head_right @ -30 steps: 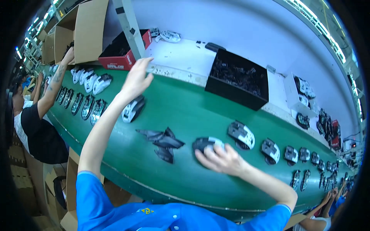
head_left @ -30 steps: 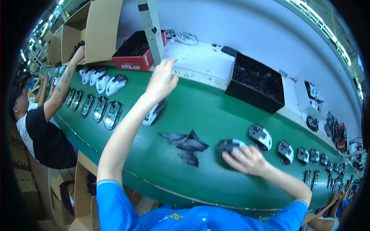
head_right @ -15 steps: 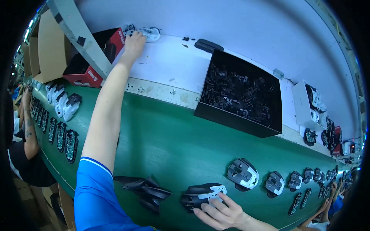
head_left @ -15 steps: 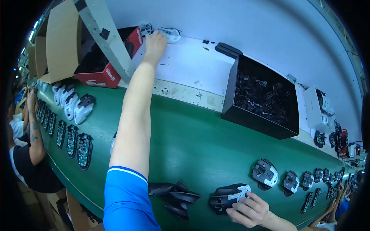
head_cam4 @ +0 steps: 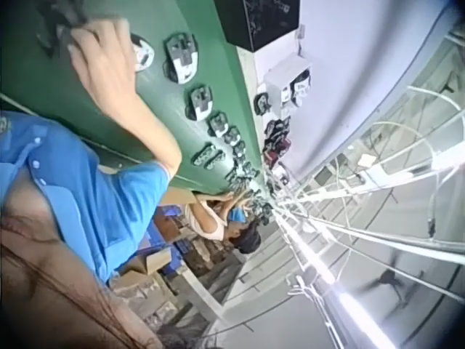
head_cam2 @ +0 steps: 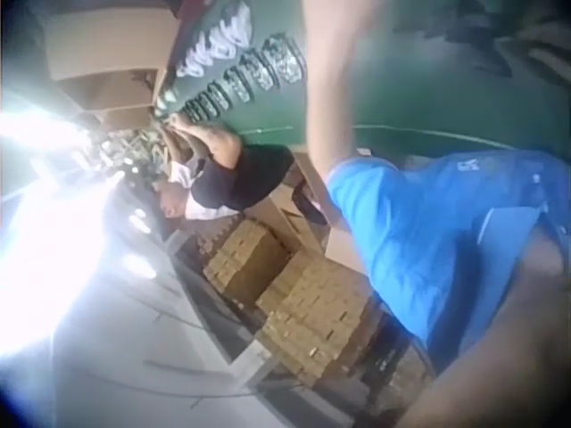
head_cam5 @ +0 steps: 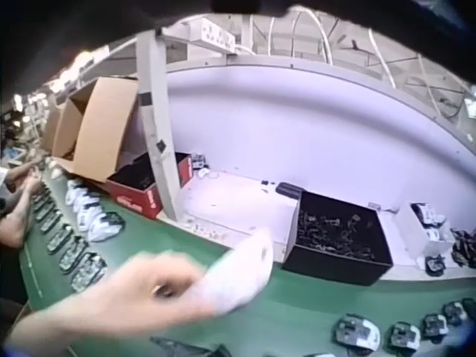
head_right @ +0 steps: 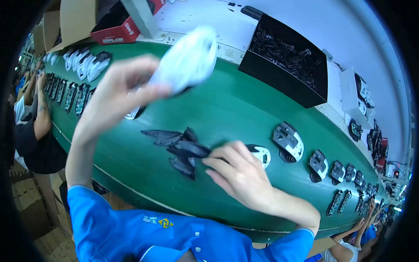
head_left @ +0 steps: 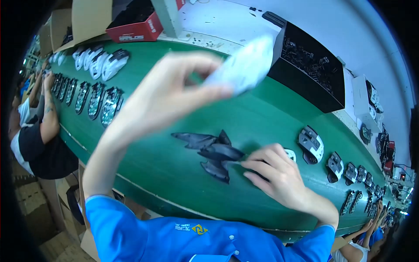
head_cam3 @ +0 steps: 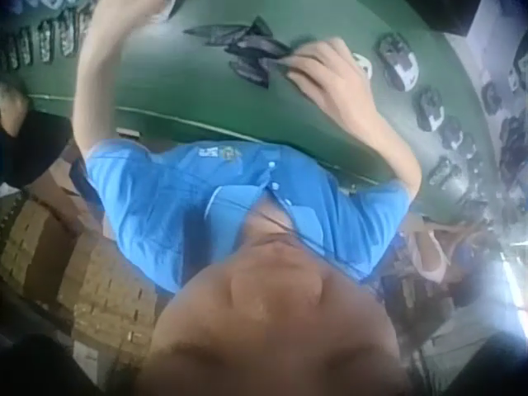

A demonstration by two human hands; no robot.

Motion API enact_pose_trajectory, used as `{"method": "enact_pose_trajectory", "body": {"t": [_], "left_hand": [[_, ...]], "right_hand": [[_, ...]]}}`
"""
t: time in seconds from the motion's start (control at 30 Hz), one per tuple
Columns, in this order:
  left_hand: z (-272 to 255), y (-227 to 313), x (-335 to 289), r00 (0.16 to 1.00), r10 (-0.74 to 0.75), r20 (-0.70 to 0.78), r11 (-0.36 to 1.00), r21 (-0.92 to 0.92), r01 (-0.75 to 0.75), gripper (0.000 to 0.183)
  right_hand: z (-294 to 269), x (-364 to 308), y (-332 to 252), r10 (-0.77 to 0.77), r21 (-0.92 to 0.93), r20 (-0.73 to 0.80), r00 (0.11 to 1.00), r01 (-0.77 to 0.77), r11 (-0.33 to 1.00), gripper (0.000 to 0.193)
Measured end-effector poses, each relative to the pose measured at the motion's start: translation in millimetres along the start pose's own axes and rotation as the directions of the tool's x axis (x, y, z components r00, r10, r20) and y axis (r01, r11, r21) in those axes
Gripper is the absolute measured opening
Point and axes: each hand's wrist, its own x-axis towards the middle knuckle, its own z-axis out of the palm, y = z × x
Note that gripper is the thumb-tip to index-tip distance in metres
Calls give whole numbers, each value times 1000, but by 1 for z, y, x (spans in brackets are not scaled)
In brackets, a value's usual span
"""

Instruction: The person assembles computer mouse shells by taking small components from a box, fitting them into mouse top casings by hand, and placing the assembled casings on the conveyor table.

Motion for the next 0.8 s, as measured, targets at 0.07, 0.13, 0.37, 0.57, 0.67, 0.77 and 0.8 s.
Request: {"method": "enact_pose_trajectory", "body": {"t": [0.07, 0.13, 0.37, 0.57, 0.67, 0.77, 0.8], "left_hand": [[5, -2, -53, 995, 49, -91, 998, 53, -45, 26], [6, -8, -101, 966, -137, -221, 983, -152, 105, 27], [28, -31, -166, 832, -291, -473, 878, -477, 36, 28], [32, -37, -156, 845, -335, -417, 877, -465, 118, 32], [38, -34, -140, 871, -335, -359, 888, -429, 165, 32], [41, -30, -126, 879, -354, -319, 876, -442, 193, 33], [42, -27, -122, 886, -356, -297, 872, -445, 201, 33]], "right_hand": [[15, 15, -1, -135, -203, -47, 990, 123, 971, 31], [26, 25, -7, -200, -342, -97, 975, 156, 927, 32], [61, 28, -8, 20, -458, 70, 997, 14, 889, 34], [49, 33, -6, 115, -354, 1, 993, -108, 929, 45], [52, 27, 7, 78, -316, 75, 994, -50, 947, 39], [43, 31, 11, 7, -243, 129, 992, 25, 970, 30], [34, 31, 14, -7, -119, 144, 990, 25, 993, 25]]}}
